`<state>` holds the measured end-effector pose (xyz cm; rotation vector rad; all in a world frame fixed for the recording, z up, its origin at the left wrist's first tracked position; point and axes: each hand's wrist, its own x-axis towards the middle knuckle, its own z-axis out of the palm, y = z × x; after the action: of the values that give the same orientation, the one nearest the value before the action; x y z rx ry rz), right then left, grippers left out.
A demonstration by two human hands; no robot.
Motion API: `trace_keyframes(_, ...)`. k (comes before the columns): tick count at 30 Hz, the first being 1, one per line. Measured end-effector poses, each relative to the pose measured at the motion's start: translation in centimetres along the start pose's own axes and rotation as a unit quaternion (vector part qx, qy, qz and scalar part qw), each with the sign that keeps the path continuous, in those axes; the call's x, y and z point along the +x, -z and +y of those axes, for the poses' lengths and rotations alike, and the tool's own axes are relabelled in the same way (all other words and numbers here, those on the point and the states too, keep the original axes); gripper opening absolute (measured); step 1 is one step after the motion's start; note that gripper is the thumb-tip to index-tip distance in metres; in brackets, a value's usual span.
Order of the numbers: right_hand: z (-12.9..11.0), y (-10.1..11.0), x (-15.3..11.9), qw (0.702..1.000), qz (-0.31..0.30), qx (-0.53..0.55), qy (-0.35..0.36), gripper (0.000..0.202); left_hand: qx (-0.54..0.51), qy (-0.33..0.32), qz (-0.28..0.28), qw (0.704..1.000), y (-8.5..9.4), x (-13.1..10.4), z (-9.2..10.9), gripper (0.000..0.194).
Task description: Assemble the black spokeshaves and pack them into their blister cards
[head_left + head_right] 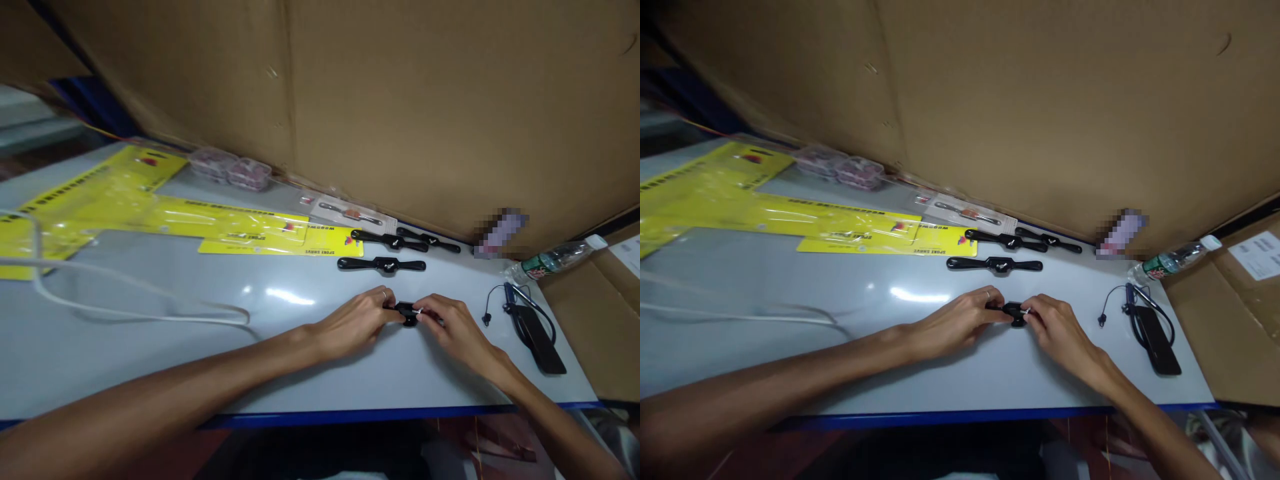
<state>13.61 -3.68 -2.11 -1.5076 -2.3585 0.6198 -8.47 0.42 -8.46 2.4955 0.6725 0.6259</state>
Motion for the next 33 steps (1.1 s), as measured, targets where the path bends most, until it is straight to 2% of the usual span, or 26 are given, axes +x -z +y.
trace_keyframes(4,0.1,-0.1,0.5,0.999,-0.031,-0.025,-0.012,0.011,-0.003,-0.004,-0.004,1.000,-0.1,0.0,-0.1,0.056)
trace_keyframes(8,-0.4,0.1,0.5,0.987,-0.064,-0.140,0.040,0.019,0.000,-0.014,0.005,1.000,-0.3,0.0,-0.3,0.057)
trace_keyframes(10,-1.4,-0.1,0.5,0.969,-0.090,-0.221,0.059,0.023,-0.004,-0.015,0.005,1.000,-0.4,0.0,-0.3,0.058)
trace_keyframes(13,-2.8,-0.7,0.4,0.926,-0.107,-0.343,0.111,0.028,-0.009,-0.012,0.005,1.000,-0.4,0.0,-0.2,0.052)
trace_keyframes(15,-3.2,-1.0,0.4,0.909,-0.110,-0.380,0.133,0.030,-0.009,-0.008,0.003,1.000,-0.3,0.0,-0.2,0.048)
trace_keyframes(17,-2.8,-1.0,0.3,0.919,-0.115,-0.358,0.117,0.030,-0.010,-0.006,0.002,1.000,-0.3,0.0,-0.2,0.051)
trace_keyframes(21,-1.0,-0.3,0.3,0.959,-0.123,-0.242,0.080,0.022,-0.013,-0.008,0.004,1.000,-0.4,0.0,-0.3,0.061)
trace_keyframes(24,-0.2,0.0,0.5,0.977,-0.098,-0.174,0.076,0.018,-0.007,-0.005,0.006,1.000,-0.6,0.0,-0.4,0.060)
trace_keyframes(29,-0.2,-0.5,0.7,0.979,-0.056,-0.181,0.069,0.017,-0.003,-0.003,0.006,1.000,-0.6,0.1,-0.4,0.060)
trace_keyframes(33,-0.3,-0.6,0.8,0.976,-0.068,-0.192,0.078,0.017,-0.010,-0.001,-0.003,1.000,-0.5,0.2,-0.4,0.061)
